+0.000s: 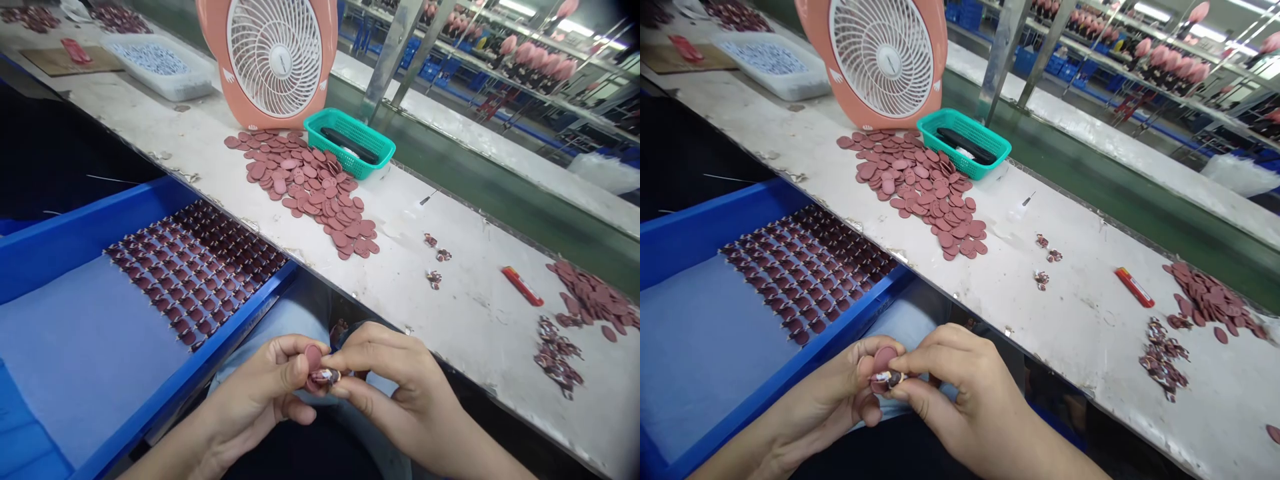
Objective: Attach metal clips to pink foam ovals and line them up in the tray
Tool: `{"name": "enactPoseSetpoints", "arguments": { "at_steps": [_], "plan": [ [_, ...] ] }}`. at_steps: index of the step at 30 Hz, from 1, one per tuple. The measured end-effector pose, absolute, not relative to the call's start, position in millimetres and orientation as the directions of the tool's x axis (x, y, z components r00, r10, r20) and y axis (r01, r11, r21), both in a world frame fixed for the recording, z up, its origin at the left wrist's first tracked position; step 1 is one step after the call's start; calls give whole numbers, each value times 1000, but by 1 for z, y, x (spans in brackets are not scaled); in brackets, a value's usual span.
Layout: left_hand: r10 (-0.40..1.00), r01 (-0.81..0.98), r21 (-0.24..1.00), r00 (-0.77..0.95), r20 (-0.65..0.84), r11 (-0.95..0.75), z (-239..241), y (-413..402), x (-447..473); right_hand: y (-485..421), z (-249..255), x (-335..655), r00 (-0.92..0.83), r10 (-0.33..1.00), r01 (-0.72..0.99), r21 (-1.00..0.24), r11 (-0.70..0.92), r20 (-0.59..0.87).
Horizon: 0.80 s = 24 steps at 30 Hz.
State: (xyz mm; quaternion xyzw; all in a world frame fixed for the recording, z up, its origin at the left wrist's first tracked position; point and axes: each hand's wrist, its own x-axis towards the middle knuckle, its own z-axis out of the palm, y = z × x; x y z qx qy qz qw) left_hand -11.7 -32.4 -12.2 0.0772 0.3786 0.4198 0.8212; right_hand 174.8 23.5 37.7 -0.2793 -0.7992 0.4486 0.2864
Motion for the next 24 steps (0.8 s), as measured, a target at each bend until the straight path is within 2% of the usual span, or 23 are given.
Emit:
{"name": "enactPoseSetpoints", "arguments": {
  "at_steps": [3,5,9,12,17,22,24],
  "plan": [
    [780,-618,496,355,-516,610,-16,-29,-18,27,37,172,-643,718,204,-845,495,265],
    [806,-630,537,267,-529,561,-19,-27,-20,28,32,167,-588,725,271,-757,594,359],
    [826,-646,672,-113,-552,361,-17,-26,-15,29,14,151,-463,620,474,-415,777,633],
    [859,-582,771,-226,-459,259,-15,-21,-9,32,2,136,-472,495,519,-224,825,729],
    [855,-515,829,-309,-417,218,-20,-11,-17,41,-13,114,-512,431,452,-194,871,743],
    [809,-461,859,-405,-426,222,-23,-5,-31,48,-23,88,-529,455,443,-224,868,716],
    [776,-440,870,-461,-430,221,-26,-3,-43,46,-22,81,-525,422,415,-210,885,739]
  ]
}}
